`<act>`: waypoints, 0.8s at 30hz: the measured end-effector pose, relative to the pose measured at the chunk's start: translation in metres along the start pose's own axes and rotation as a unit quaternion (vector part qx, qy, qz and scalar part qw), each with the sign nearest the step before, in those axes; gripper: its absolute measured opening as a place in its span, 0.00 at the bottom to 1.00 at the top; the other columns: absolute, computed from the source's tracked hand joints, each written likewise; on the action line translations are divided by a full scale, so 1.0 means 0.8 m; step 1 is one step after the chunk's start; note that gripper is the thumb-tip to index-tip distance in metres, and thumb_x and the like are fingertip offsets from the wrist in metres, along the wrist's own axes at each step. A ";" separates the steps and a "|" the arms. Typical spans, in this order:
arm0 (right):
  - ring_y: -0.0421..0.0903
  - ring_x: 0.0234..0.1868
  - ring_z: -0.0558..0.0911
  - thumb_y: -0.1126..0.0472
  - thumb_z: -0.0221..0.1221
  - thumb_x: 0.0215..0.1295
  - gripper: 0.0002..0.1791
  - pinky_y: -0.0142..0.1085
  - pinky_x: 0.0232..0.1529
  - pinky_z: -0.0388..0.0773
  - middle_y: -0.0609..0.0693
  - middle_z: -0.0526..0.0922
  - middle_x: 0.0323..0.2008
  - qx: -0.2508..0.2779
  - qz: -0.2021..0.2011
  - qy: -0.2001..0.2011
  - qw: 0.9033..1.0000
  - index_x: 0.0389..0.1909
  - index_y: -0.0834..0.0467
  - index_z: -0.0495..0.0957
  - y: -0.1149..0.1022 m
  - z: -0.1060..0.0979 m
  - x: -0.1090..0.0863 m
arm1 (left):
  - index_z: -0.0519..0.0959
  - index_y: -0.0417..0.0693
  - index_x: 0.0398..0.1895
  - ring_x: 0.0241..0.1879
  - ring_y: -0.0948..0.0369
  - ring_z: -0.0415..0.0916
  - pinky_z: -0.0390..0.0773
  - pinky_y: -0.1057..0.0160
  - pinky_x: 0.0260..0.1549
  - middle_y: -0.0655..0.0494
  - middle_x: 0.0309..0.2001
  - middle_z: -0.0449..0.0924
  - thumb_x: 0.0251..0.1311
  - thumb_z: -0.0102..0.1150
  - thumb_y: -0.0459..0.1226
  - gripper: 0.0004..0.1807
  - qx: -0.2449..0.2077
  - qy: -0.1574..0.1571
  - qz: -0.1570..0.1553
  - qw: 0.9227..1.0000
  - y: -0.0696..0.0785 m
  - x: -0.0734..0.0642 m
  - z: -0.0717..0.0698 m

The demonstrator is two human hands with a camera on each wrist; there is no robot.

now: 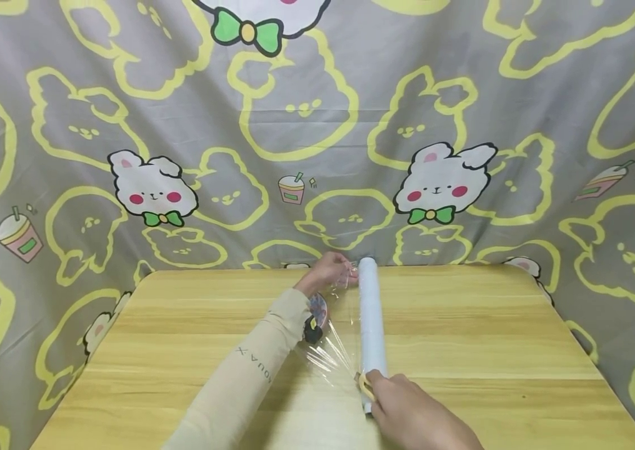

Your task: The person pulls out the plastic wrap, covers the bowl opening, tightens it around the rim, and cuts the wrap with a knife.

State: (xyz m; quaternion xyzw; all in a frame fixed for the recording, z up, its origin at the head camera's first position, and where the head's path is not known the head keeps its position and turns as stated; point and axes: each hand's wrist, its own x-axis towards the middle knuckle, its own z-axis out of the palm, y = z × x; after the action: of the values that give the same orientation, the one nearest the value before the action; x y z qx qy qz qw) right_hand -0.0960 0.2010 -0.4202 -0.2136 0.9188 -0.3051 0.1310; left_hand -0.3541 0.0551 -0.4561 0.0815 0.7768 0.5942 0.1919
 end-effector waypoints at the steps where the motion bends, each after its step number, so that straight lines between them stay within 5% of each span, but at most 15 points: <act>1: 0.33 0.20 0.64 0.65 0.57 0.73 0.03 0.30 0.21 0.66 0.38 0.67 0.20 -0.002 0.001 -0.004 1.000 0.44 0.57 0.74 0.000 0.001 -0.001 | 0.74 0.26 0.47 0.45 0.43 0.87 0.88 0.57 0.43 0.33 0.43 0.85 0.74 0.47 0.24 0.08 0.002 0.000 0.001 1.000 0.000 0.000 0.000; 9: 0.33 0.17 0.60 0.70 0.57 0.69 0.09 0.29 0.15 0.58 0.37 0.61 0.18 0.027 0.026 -0.038 0.999 0.47 0.58 0.74 0.001 0.006 -0.013 | 0.76 0.26 0.43 0.45 0.40 0.86 0.88 0.57 0.40 0.31 0.41 0.85 0.75 0.45 0.26 0.09 -0.013 0.003 0.004 1.000 -0.003 0.003 0.000; 17: 0.31 0.18 0.60 0.71 0.58 0.68 0.11 0.27 0.15 0.60 0.36 0.61 0.19 0.026 -0.007 -0.038 0.999 0.49 0.59 0.75 0.007 0.003 -0.022 | 0.76 0.25 0.43 0.42 0.41 0.87 0.89 0.58 0.39 0.31 0.40 0.85 0.72 0.46 0.24 0.08 -0.026 0.000 0.007 1.000 -0.004 0.004 -0.001; 24: 0.30 0.18 0.60 0.71 0.55 0.69 0.11 0.25 0.17 0.60 0.34 0.60 0.19 0.044 -0.013 -0.052 0.998 0.49 0.56 0.75 0.014 -0.001 -0.032 | 0.79 0.32 0.41 0.34 0.57 0.77 0.80 0.66 0.32 0.48 0.36 0.79 0.70 0.53 0.28 0.07 0.098 0.016 0.032 0.995 -0.001 -0.001 -0.004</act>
State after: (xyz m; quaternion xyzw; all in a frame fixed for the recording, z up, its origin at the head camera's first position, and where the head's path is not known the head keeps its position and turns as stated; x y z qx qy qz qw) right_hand -0.0776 0.2213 -0.4238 -0.2347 0.8938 -0.3352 0.1836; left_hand -0.3546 0.0518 -0.4559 0.1151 0.8311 0.5225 0.1519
